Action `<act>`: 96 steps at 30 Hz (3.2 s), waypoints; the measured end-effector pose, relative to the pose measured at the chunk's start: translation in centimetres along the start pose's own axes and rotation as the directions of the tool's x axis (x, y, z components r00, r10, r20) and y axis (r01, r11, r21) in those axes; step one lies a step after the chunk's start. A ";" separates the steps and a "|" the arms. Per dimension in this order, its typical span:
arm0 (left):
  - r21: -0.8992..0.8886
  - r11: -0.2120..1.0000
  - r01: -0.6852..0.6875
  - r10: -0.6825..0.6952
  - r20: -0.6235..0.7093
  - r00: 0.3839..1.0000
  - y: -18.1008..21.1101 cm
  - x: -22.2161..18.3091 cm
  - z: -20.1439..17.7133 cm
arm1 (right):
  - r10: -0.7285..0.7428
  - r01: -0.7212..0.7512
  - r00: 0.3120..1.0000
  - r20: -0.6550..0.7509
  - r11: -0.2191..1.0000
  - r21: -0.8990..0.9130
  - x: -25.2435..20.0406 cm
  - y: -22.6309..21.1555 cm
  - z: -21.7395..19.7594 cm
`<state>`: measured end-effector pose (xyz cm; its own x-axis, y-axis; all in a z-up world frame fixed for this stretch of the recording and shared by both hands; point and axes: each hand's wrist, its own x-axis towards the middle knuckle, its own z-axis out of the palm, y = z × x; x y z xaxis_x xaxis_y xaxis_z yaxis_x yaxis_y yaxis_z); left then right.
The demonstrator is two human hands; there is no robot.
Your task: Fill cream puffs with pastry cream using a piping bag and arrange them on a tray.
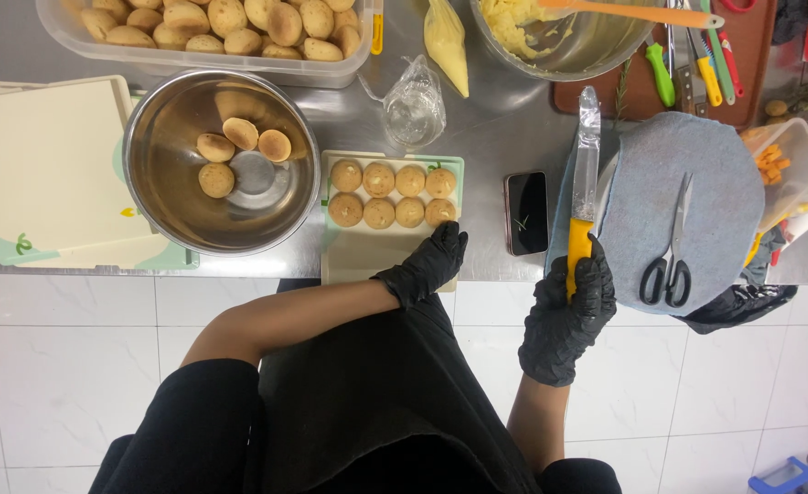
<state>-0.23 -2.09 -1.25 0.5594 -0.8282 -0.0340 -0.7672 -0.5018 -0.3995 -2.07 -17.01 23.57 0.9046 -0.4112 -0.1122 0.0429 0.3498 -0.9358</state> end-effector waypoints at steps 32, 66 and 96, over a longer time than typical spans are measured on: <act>-0.592 -0.088 0.801 -0.737 0.580 0.347 -28.5 -25.2 -3.5 | 0.147 0.340 0.841 0.521 0.606 -0.719 11.8 14.3 8.1; -0.117 -0.931 -0.344 -0.356 0.495 0.793 -26.0 -5.5 -8.7 | -0.106 0.596 0.775 0.623 0.451 -0.664 3.1 9.7 1.3; -0.858 0.413 0.305 -0.671 -0.061 0.739 -14.7 -16.4 -11.3 | 0.539 -0.512 0.835 0.107 0.834 -0.205 5.3 8.7 1.1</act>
<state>-1.67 16.04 15.53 0.9090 -0.2904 0.2990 -0.4161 -0.6738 0.6107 3.58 -15.27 15.21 0.8242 -0.0649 -0.5626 -0.5144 0.3299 -0.7916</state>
